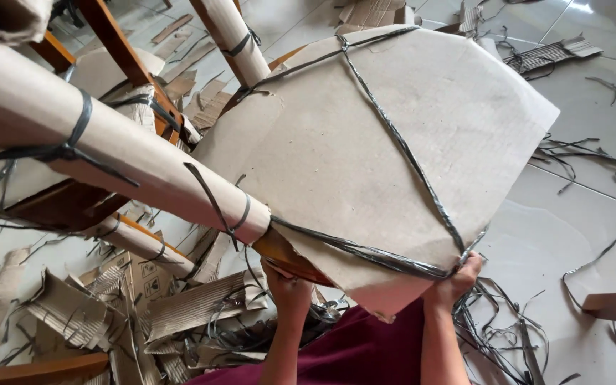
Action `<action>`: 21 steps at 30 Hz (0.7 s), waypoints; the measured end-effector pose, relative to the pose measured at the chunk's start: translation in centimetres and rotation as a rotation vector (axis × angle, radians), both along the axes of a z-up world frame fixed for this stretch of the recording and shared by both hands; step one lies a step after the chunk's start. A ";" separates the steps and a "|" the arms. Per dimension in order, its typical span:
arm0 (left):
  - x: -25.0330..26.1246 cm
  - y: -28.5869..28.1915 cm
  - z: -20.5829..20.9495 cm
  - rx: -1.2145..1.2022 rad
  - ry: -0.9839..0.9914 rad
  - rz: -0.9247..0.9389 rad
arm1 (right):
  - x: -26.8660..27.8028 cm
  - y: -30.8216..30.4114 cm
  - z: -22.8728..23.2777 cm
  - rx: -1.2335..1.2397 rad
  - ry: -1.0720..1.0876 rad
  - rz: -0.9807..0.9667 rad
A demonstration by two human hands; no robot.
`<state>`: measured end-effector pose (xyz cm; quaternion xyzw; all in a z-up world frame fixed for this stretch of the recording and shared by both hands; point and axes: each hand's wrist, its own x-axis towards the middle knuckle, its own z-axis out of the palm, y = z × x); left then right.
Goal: Wrapping a wooden chair leg with corrugated cardboard and securing it with plastic strips for protection.
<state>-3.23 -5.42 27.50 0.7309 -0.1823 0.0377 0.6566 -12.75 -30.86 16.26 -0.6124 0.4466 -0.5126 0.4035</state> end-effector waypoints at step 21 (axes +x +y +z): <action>13.5 0.6 -1.6 0.037 0.066 -0.117 | 5.4 3.8 1.2 -0.117 0.104 0.071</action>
